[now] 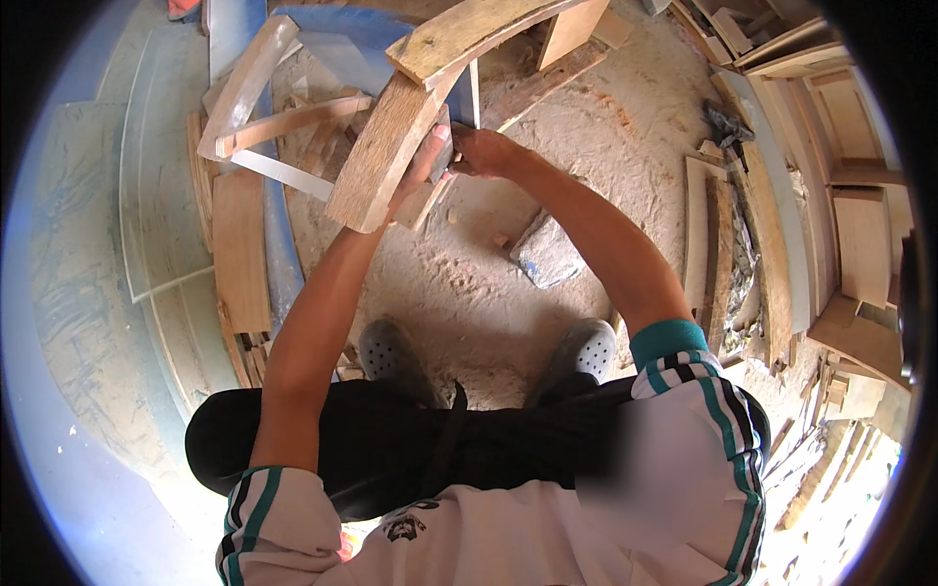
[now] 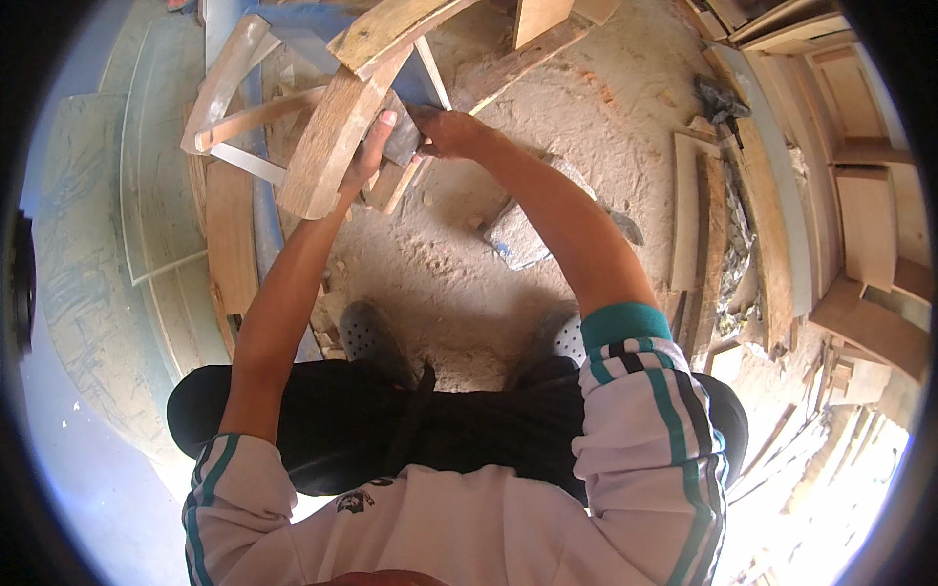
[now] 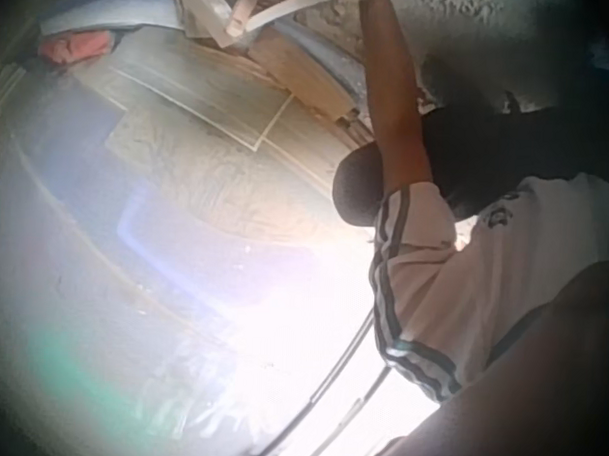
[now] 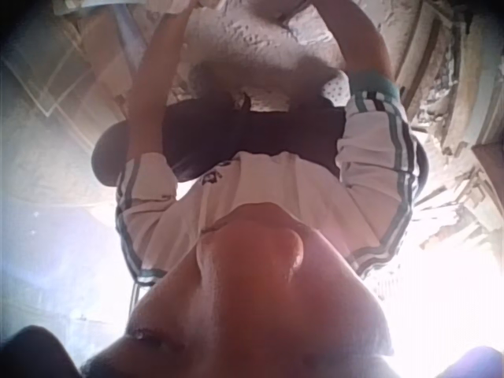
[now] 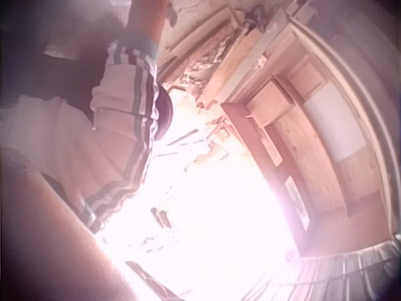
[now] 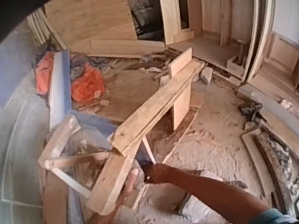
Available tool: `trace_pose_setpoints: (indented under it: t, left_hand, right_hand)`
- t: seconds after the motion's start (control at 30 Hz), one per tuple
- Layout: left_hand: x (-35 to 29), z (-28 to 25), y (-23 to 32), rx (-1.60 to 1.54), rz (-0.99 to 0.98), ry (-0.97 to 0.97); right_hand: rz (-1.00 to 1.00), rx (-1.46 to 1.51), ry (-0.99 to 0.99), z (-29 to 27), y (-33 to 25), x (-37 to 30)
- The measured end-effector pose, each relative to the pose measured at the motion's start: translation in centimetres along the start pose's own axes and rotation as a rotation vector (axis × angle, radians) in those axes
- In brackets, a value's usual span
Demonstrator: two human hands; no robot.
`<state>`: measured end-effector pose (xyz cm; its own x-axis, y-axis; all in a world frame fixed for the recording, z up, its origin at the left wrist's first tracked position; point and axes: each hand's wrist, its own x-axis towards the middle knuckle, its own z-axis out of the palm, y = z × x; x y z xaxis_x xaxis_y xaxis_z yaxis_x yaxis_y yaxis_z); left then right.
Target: The person assembles a wooden frame by hammering nails into wooden pieces. They use a hammer to drive nails and a chisel to adjust joints, working on the floor in a cluttered workshop.
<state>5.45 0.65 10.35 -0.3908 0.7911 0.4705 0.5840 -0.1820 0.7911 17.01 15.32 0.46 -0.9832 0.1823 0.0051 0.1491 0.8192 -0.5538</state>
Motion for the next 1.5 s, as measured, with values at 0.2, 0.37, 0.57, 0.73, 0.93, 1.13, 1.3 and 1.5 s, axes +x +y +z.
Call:
trace_pose_setpoints:
  t: [0.2, 0.37, 0.57, 0.73, 0.93, 1.13, 1.3, 1.5]
  left_hand:
    - [0.0, 1.1, -1.9, 0.033, 0.089, 0.109]
    - [0.2, 0.6, 0.3, 0.158, 0.096, 0.122]
    - [0.1, 1.7, -1.5, 0.105, 0.106, 0.167]
    - [-0.8, 0.9, -0.7, 0.154, 0.030, 0.118]
    - [-1.1, 1.2, -0.2, 0.147, -0.085, 0.073]
    - [-2.2, 1.1, -1.9, -0.010, -0.104, 0.119]
    - [-1.8, 1.0, -1.1, -0.030, -0.194, 0.084]
    - [-3.5, 0.6, -1.1, 0.003, -0.302, 0.000]
  right_hand:
    - [0.015, 0.097, -0.169, -0.5, 1.1, 1.3]
    - [0.039, 0.275, -0.172, -0.7, 1.2, 1.0]
    - [-0.040, 0.179, -0.190, -1.2, 1.3, 0.8]
    - [0.009, 0.090, -0.211, -1.8, -0.2, 1.1]
    - [0.038, 0.011, -0.157, -1.3, 0.1, 0.1]
    - [0.087, 0.131, -0.080, -0.6, -1.7, -0.8]
    - [0.259, 0.082, -0.015, 0.4, -3.5, -1.5]
    - [0.413, 0.107, 0.167, 2.7, -5.4, -2.6]
